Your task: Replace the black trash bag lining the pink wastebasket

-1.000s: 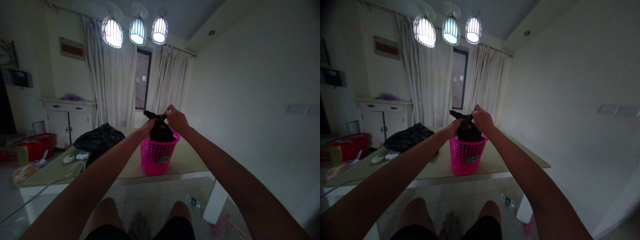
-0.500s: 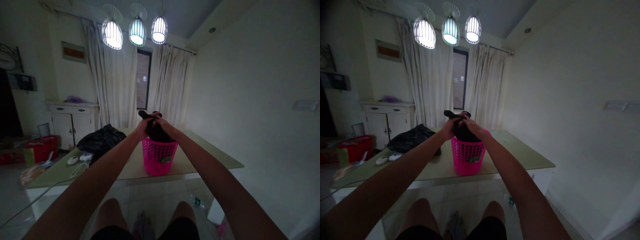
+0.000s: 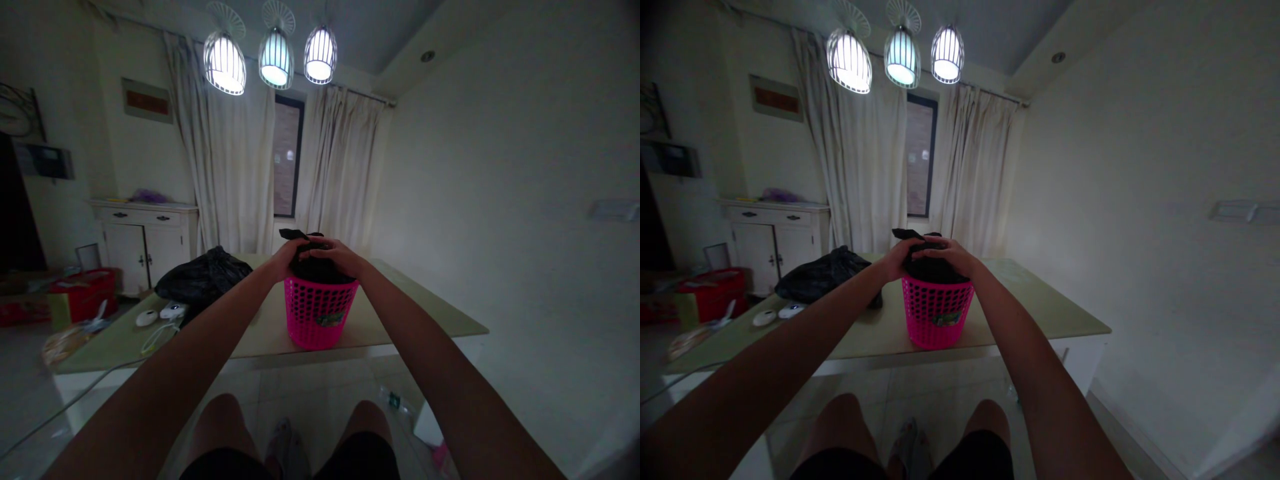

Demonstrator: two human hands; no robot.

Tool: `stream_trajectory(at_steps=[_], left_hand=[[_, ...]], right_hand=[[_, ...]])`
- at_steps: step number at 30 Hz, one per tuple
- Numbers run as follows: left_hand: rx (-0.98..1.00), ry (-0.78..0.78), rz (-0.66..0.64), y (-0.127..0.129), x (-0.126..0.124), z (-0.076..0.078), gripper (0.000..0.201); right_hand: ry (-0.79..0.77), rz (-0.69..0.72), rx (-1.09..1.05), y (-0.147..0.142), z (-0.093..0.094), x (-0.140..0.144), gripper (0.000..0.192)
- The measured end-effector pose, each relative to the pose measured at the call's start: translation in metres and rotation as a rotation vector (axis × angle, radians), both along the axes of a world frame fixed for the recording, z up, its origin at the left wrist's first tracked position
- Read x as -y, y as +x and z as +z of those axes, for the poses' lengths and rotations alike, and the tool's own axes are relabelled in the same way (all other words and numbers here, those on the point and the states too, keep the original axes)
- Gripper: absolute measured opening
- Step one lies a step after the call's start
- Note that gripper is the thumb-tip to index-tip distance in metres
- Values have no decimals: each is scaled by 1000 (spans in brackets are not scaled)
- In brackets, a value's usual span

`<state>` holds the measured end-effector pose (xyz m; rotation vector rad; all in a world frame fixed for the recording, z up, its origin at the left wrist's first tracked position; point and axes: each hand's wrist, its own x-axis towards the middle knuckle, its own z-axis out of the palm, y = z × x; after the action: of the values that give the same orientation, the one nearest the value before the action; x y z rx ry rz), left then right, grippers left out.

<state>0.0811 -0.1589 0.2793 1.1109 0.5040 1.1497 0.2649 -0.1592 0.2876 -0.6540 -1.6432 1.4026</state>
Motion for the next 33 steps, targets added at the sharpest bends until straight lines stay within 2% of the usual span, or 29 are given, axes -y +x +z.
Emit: stream_trajectory(at_steps=[4,6,8,11,17,23,30,33], left_hand=[[-123,173,86,2,2,1,28],[-174,272,143,4,3,1,38],[-220,357,205,8,2,-1,42],[-264,465,295,15,0,-5,42],[-340,591,506,20,-7,-13,26],[-416,625,676,23,-5,-17,13],[-425,585,712,22,0,-11,22],[-435,578,709,21,1,-7,19]], right_hand=[[12,-14,74,5,-1,-5,44],[70,-134,151,4,-2,-11,29],[183,-284,220,1,-4,-17,22],[347,-428,288,-4,-6,-22,21],[369,-538,356,-9,-5,-24,29],[267,-518,381,-8,-2,-21,24],[152,-466,321,-5,0,-13,26],[97,-408,286,-5,0,-12,27]])
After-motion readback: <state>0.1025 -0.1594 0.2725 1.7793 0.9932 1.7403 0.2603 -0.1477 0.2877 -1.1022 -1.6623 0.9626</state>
